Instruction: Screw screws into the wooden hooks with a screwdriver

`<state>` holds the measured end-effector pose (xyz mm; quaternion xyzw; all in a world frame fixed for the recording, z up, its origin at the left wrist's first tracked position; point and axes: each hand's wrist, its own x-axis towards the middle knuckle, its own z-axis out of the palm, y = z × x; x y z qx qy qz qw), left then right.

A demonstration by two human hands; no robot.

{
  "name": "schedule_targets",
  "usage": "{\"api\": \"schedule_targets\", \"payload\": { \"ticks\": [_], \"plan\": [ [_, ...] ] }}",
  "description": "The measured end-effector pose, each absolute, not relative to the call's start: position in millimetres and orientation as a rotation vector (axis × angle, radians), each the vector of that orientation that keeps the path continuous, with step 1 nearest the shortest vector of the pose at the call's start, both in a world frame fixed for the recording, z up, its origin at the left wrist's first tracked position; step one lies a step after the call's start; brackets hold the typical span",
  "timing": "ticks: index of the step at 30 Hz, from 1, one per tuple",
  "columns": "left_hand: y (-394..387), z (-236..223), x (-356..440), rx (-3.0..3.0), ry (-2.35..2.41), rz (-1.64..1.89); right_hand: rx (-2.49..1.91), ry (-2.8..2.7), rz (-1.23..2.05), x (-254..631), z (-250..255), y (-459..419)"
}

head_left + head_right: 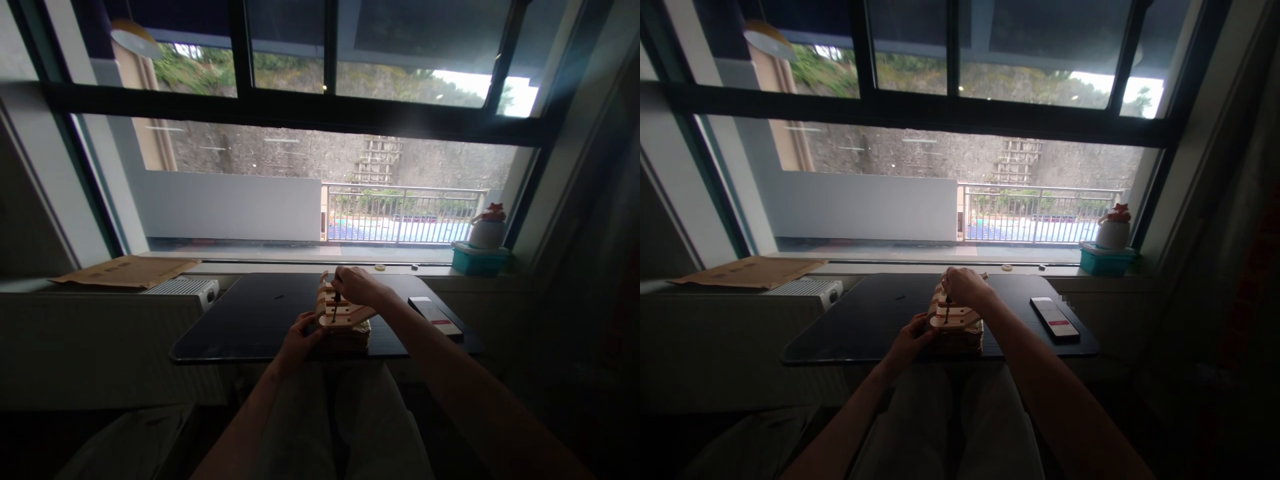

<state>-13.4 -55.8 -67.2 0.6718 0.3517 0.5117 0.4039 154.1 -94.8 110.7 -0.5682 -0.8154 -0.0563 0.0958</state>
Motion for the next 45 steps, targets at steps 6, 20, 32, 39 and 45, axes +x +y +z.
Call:
{"api": "schedule_targets", "payload": {
  "ticks": [6,20,32,39,45],
  "plan": [
    [-56,-65,-14,1.719,0.893,1.289,-1.692,-2.468,-0.164,155,119,-90],
    [-58,-65,-12,1.678,0.898,1.29,-1.69,-2.433,-0.152,151,112,-92],
    [-54,-68,-14,1.712,0.883,1.289,-1.573,-2.59,-0.148,152,125,-85],
    [-54,-69,-13,1.699,0.877,1.296,-1.674,-2.505,-0.195,151,113,-87],
    [-57,-66,-14,1.714,0.883,1.298,-1.705,-2.509,-0.208,152,118,-85]
  ]
}}
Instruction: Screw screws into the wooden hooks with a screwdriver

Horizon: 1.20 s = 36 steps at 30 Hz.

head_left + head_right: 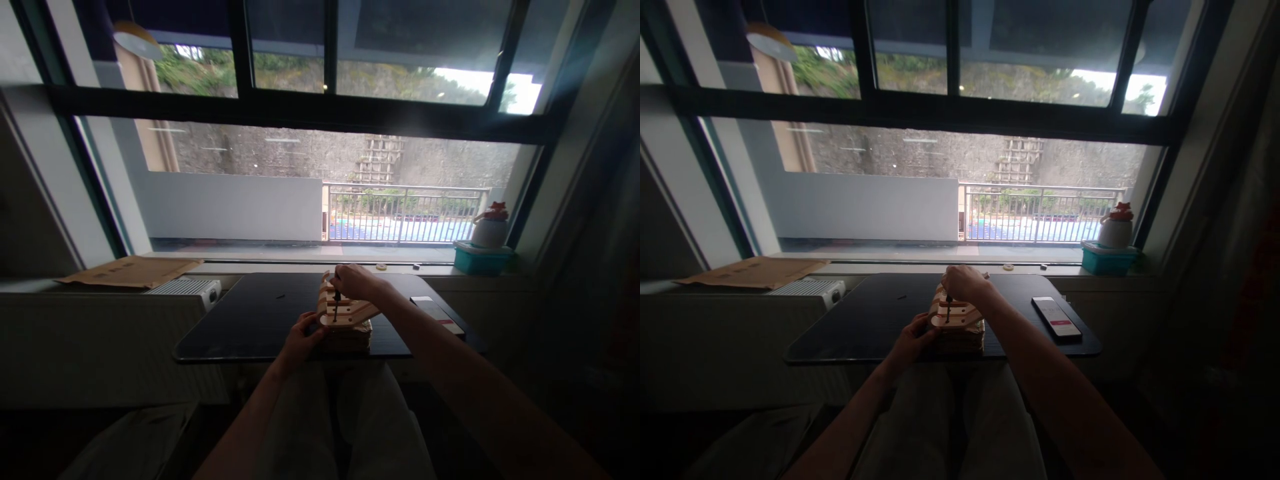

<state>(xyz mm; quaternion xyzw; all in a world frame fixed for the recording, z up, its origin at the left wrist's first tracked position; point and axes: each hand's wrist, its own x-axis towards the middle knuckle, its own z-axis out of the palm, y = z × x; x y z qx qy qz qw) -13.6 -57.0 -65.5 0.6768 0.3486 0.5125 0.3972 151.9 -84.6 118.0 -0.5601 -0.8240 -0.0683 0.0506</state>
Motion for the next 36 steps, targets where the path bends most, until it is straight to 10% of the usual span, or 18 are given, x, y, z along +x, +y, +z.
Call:
{"api": "schedule_targets", "payload": {
  "ticks": [36],
  "plan": [
    [-59,-64,-13,1.704,0.891,1.299,-1.658,-2.535,-0.245,147,110,-86]
  ]
}}
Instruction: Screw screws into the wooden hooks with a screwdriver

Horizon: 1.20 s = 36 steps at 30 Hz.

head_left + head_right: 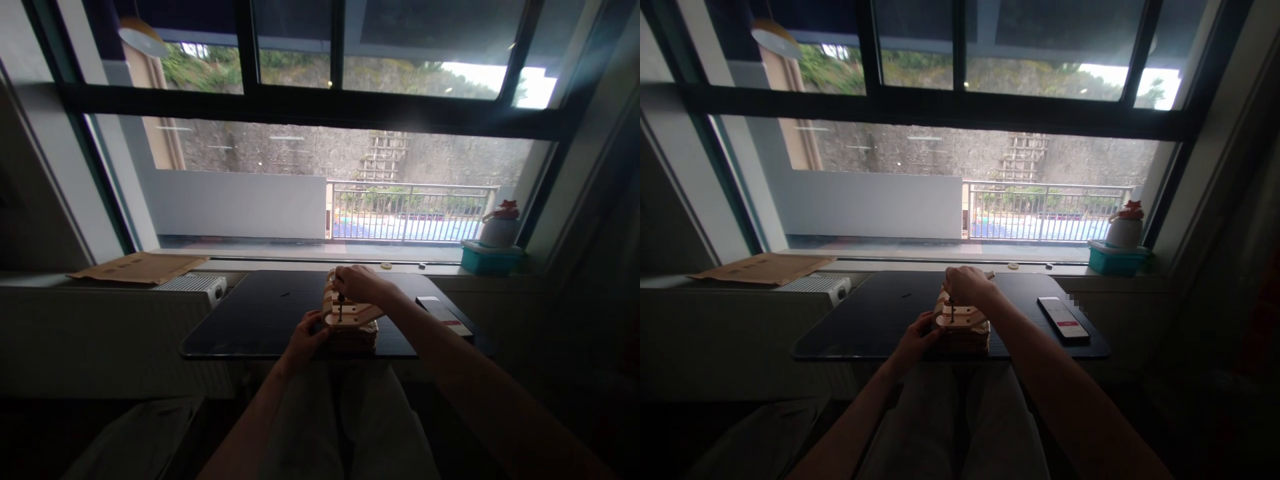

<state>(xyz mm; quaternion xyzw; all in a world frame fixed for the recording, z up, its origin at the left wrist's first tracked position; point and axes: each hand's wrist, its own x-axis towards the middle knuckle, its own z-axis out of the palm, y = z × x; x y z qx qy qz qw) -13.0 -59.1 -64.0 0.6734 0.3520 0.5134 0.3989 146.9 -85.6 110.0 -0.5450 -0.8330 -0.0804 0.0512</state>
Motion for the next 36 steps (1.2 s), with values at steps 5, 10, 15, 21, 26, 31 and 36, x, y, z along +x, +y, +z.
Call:
{"api": "schedule_targets", "payload": {
  "ticks": [5,10,15,21,26,31,36],
  "plan": [
    [-61,-62,-13,1.714,0.889,1.298,-1.675,-2.547,-0.226,152,116,-81],
    [-59,-64,-13,1.718,0.886,1.298,-1.592,-2.638,-0.187,152,129,-87],
    [-57,-66,-14,1.708,0.886,1.301,-1.551,-2.638,-0.195,150,125,-95],
    [-58,-65,-14,1.702,0.878,1.292,-1.642,-2.558,-0.216,151,115,-91],
    [-57,-66,-13,1.699,0.878,1.294,-1.68,-2.543,-0.208,152,117,-88],
    [-56,-67,-14,1.693,0.881,1.292,-1.576,-2.62,-0.159,155,127,-89],
    [-58,-66,-14,1.684,0.874,1.289,-1.612,-2.579,-0.159,153,123,-91]
  ]
}}
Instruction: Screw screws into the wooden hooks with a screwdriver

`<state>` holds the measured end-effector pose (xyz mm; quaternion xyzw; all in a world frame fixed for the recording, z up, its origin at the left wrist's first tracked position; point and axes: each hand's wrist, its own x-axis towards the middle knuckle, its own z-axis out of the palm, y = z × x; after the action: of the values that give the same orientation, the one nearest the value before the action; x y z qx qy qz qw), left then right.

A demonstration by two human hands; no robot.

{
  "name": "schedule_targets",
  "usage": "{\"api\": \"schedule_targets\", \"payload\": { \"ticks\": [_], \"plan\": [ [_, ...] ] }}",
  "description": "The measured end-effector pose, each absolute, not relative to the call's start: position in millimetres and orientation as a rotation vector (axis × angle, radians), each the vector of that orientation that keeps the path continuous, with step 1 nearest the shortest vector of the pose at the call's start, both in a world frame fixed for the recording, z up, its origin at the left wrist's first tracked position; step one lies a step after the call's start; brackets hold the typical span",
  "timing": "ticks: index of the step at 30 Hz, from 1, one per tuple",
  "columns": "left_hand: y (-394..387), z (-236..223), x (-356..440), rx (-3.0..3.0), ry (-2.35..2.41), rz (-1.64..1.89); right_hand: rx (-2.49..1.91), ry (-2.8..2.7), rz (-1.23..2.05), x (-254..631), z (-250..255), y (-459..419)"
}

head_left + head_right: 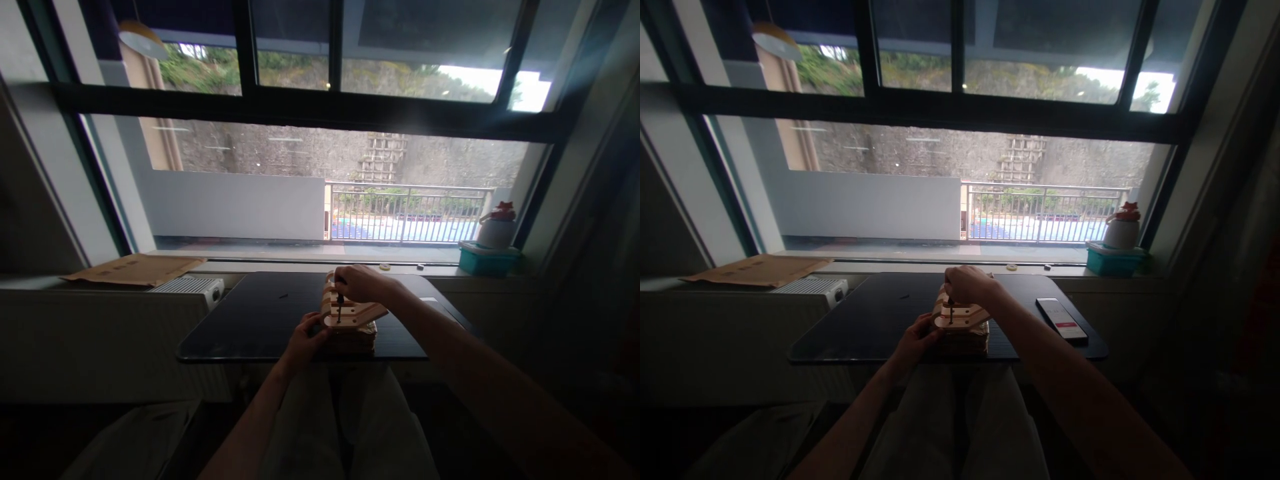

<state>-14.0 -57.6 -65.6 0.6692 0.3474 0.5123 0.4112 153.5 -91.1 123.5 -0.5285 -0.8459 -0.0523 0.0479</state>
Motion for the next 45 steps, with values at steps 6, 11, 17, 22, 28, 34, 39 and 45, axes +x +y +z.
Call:
{"api": "schedule_targets", "payload": {
  "ticks": [6,11,17,22,28,34,39,45],
  "plan": [
    [-60,-62,-13,1.704,0.872,1.29,-1.705,-2.483,-0.164,151,114,-92],
    [-60,-61,-14,1.714,0.864,1.29,-1.728,-2.453,-0.163,152,115,-92],
    [-59,-64,-14,1.69,0.875,1.294,-1.62,-2.584,-0.116,155,128,-90],
    [-59,-65,-14,1.68,0.872,1.296,-1.636,-2.544,-0.156,153,122,-88],
    [-61,-61,-13,1.68,0.873,1.306,-1.657,-2.502,-0.159,152,116,-90],
    [-61,-62,-13,1.696,0.878,1.296,-1.614,-2.574,-0.086,154,125,-87],
    [-59,-64,-13,1.688,0.878,1.298,-1.575,-2.586,-0.1,149,125,-87],
    [-60,-64,-13,1.692,0.877,1.307,-1.676,-2.468,-0.153,145,110,-87]
  ]
}}
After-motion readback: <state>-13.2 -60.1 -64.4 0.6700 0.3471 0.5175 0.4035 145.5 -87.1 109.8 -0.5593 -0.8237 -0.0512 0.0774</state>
